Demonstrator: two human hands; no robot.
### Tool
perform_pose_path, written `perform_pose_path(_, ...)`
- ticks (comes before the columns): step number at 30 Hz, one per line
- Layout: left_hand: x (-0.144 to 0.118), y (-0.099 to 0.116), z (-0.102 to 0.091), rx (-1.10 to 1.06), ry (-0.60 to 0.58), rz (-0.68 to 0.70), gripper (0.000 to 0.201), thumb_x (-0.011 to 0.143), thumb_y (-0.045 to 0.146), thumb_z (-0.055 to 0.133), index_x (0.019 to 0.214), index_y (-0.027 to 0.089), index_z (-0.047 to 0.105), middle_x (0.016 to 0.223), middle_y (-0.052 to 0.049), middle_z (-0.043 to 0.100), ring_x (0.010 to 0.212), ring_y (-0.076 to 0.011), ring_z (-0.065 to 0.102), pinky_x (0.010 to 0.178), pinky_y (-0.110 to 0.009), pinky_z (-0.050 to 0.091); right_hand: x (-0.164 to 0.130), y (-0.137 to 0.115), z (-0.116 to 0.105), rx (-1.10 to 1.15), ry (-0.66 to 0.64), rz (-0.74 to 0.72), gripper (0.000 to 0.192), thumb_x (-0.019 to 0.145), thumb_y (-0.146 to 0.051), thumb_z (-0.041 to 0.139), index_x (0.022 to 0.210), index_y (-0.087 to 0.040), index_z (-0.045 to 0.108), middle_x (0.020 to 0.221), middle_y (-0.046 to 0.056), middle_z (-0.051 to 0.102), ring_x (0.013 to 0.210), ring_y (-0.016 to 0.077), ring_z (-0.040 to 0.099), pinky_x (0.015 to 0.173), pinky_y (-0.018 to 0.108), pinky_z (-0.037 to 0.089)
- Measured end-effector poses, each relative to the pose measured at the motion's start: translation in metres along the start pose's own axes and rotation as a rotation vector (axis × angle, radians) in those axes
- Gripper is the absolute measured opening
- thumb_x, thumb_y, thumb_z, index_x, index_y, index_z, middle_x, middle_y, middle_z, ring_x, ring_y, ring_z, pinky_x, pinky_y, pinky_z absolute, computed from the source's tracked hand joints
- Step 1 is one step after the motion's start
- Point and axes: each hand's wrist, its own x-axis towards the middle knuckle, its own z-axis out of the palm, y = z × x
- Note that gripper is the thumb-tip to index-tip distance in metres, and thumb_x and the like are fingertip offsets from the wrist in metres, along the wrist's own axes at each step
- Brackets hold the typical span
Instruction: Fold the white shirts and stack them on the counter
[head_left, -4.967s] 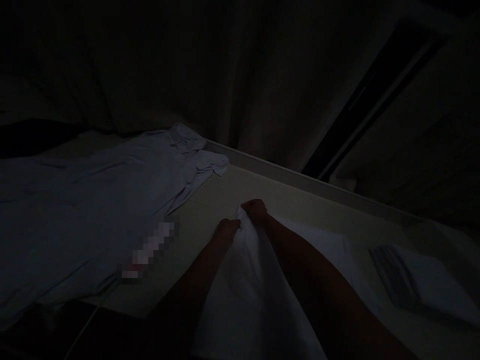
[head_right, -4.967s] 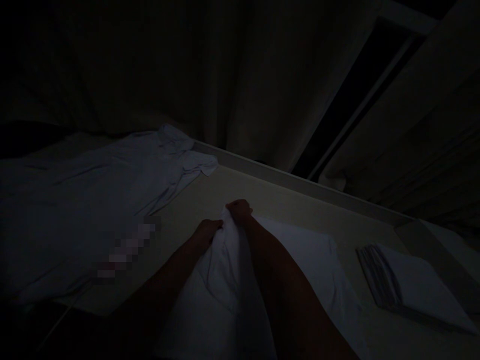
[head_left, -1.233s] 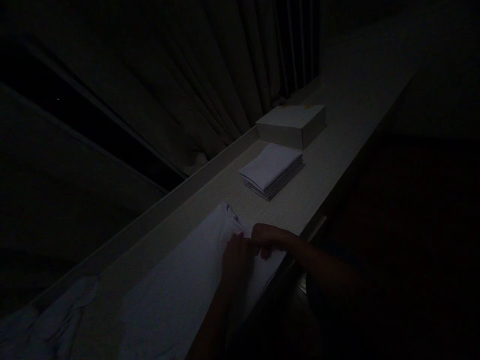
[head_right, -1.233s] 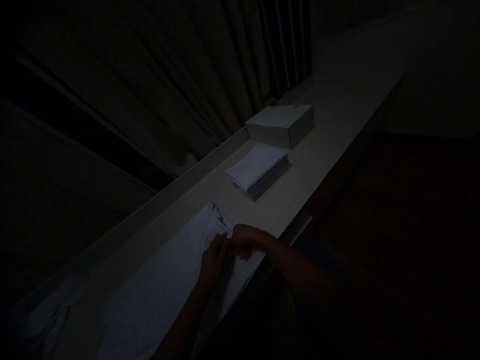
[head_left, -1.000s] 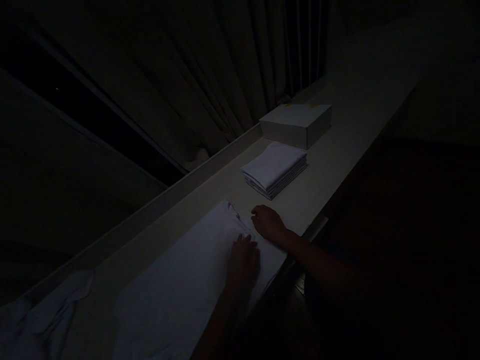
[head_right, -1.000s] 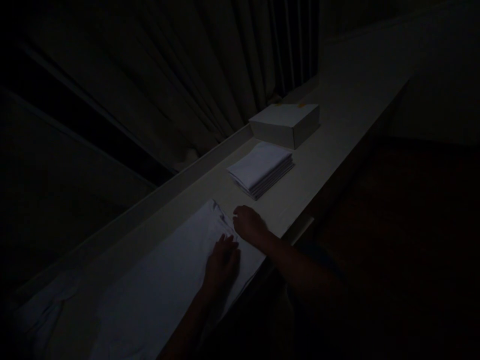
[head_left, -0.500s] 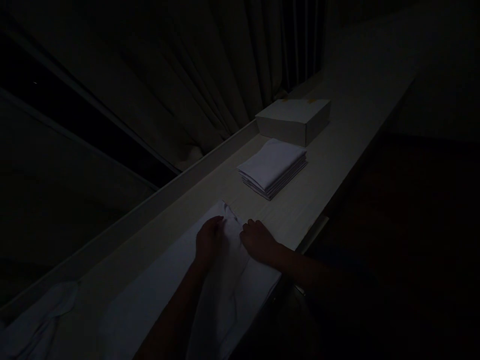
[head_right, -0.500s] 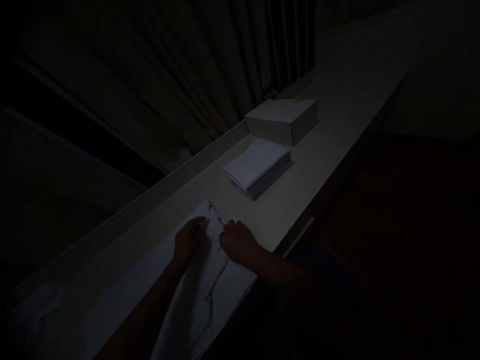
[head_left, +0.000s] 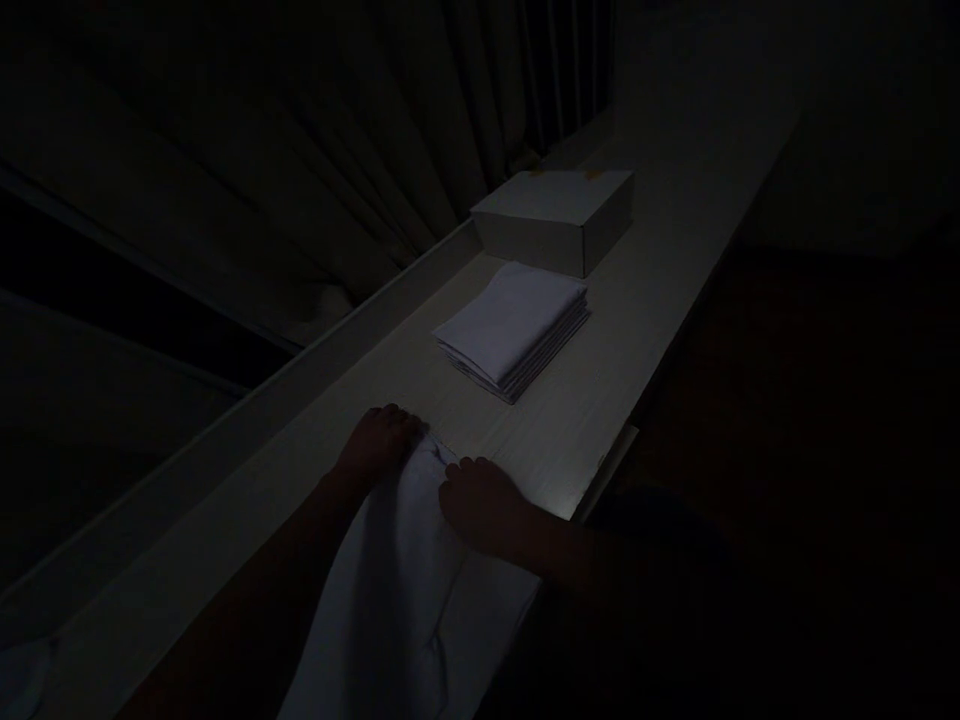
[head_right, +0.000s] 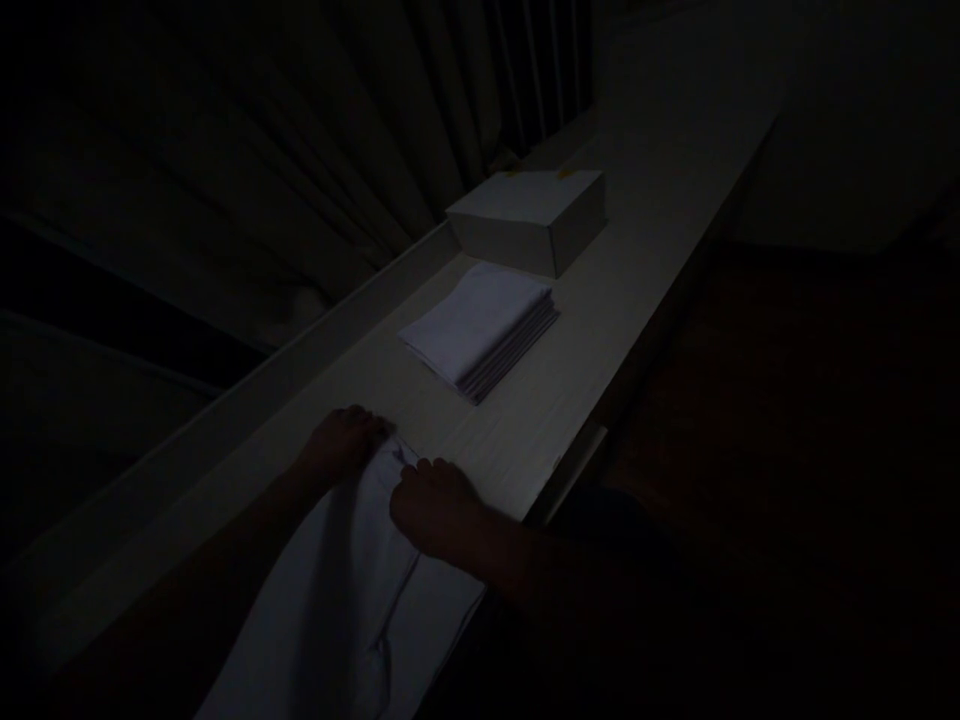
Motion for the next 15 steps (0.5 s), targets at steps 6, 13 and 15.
perform_pose_path(6,0.008,-0.009,-0.004,0.144,-0.009,-0.039,0.023,0.081,0.025,0.05,0.091,0.021,0.07,0.114,-0.016,0.06,0.108,-0.0326,0.05,0.09,-0.049,0.034,0.001,0.001,-0.002,0.016,-0.011,0.021,0.009,0.088,-0.017,0.053,0.091,-0.013,0.061,0.093,0.013,0.06,0.086,0.0245,0.058,0.072,0.041,0.048)
perform_pose_path(13,0.004,-0.006,0.004,0.067,0.111,-0.239,0.037,0.085,0.026,0.045,0.117,0.025,0.064,0.14,-0.013,0.049,0.126,-0.0366,0.039,0.096,-0.054,0.03,0.002,-0.002,-0.008,0.047,0.003,0.09,0.015,0.093,-0.017,0.044,0.105,-0.012,0.053,0.095,0.013,0.061,0.086,0.0236,0.059,0.076,0.042,0.047)
perform_pose_path(15,-0.003,-0.002,0.004,0.007,0.176,-0.34,0.034,0.087,0.028,0.045,0.113,0.025,0.065,0.141,-0.011,0.048,0.126,-0.0361,0.039,0.094,-0.053,0.033,0.002,-0.002,-0.007,0.051,0.026,0.106,0.016,0.093,-0.017,0.044,0.106,-0.012,0.052,0.093,0.013,0.061,0.084,0.0236,0.059,0.074,0.042,0.047)
